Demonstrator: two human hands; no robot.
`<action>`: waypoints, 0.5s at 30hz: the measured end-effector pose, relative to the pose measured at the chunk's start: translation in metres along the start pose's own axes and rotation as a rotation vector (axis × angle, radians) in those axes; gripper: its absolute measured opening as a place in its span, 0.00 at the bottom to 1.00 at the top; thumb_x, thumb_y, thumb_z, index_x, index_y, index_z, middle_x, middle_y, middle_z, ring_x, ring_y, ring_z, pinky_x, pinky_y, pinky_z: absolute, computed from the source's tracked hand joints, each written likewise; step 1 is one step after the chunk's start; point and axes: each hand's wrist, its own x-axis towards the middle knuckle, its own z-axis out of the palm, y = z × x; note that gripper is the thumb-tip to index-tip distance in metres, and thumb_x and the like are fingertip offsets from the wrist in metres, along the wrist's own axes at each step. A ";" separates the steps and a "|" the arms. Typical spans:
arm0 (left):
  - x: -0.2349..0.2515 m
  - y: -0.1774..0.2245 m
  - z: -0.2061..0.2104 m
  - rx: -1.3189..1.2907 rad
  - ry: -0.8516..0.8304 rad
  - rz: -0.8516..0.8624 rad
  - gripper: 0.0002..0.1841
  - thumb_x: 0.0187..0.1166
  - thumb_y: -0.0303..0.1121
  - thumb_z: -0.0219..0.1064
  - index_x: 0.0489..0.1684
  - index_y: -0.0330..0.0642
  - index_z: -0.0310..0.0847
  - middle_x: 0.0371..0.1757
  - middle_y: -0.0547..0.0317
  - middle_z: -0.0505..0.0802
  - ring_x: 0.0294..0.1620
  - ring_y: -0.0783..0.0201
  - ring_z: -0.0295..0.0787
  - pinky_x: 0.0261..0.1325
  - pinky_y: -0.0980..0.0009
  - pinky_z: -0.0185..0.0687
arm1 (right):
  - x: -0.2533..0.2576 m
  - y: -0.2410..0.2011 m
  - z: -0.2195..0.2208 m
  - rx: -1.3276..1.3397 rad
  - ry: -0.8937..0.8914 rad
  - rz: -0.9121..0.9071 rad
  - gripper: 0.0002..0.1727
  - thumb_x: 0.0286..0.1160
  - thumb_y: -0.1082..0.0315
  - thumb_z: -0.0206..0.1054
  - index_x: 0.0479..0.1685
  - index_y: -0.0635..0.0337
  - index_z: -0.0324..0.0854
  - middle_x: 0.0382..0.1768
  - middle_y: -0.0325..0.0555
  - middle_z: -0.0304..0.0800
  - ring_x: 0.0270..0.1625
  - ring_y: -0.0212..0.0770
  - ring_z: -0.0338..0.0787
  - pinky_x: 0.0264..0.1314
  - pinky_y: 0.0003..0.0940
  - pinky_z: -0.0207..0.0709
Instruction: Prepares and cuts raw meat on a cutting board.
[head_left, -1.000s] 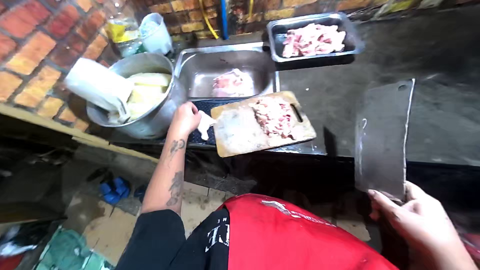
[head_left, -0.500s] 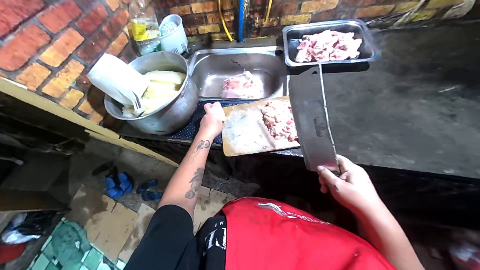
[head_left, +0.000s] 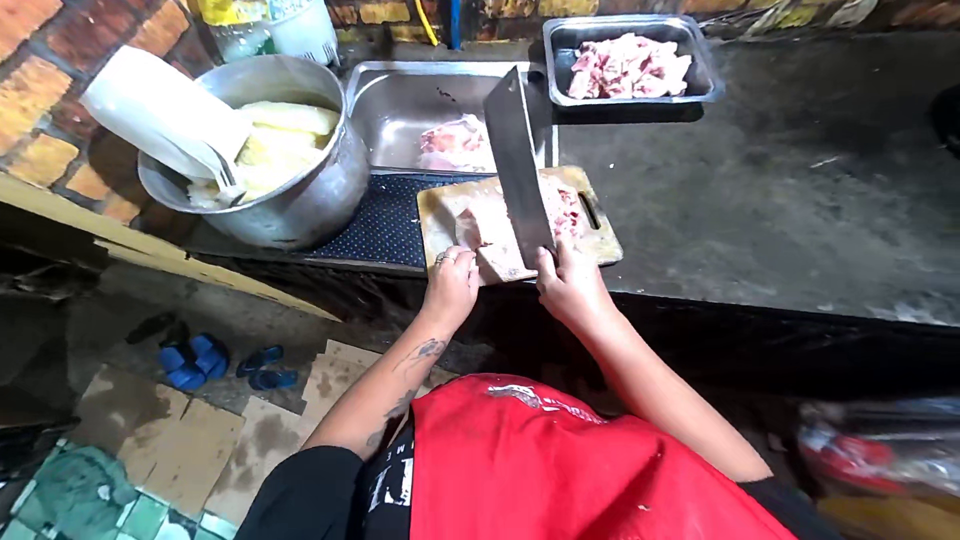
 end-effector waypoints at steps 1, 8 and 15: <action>-0.002 -0.005 0.003 -0.010 0.041 0.045 0.12 0.80 0.26 0.67 0.53 0.29 0.89 0.61 0.37 0.91 0.65 0.43 0.90 0.71 0.50 0.84 | 0.005 -0.005 0.005 -0.042 0.004 -0.018 0.21 0.94 0.60 0.47 0.61 0.67 0.80 0.29 0.57 0.89 0.33 0.57 0.93 0.40 0.60 0.85; -0.004 -0.023 0.012 -0.028 0.160 0.194 0.08 0.76 0.22 0.69 0.47 0.28 0.91 0.54 0.36 0.94 0.62 0.41 0.92 0.69 0.51 0.86 | 0.031 -0.031 0.032 -0.258 -0.098 -0.003 0.19 0.93 0.59 0.51 0.62 0.66 0.79 0.39 0.63 0.91 0.48 0.66 0.93 0.48 0.65 0.83; -0.004 -0.023 0.011 -0.050 0.147 0.196 0.07 0.77 0.18 0.66 0.43 0.28 0.90 0.53 0.37 0.94 0.61 0.41 0.92 0.69 0.52 0.85 | 0.031 -0.046 0.020 -0.255 -0.069 -0.018 0.18 0.92 0.60 0.52 0.61 0.66 0.80 0.37 0.62 0.90 0.44 0.65 0.93 0.46 0.65 0.82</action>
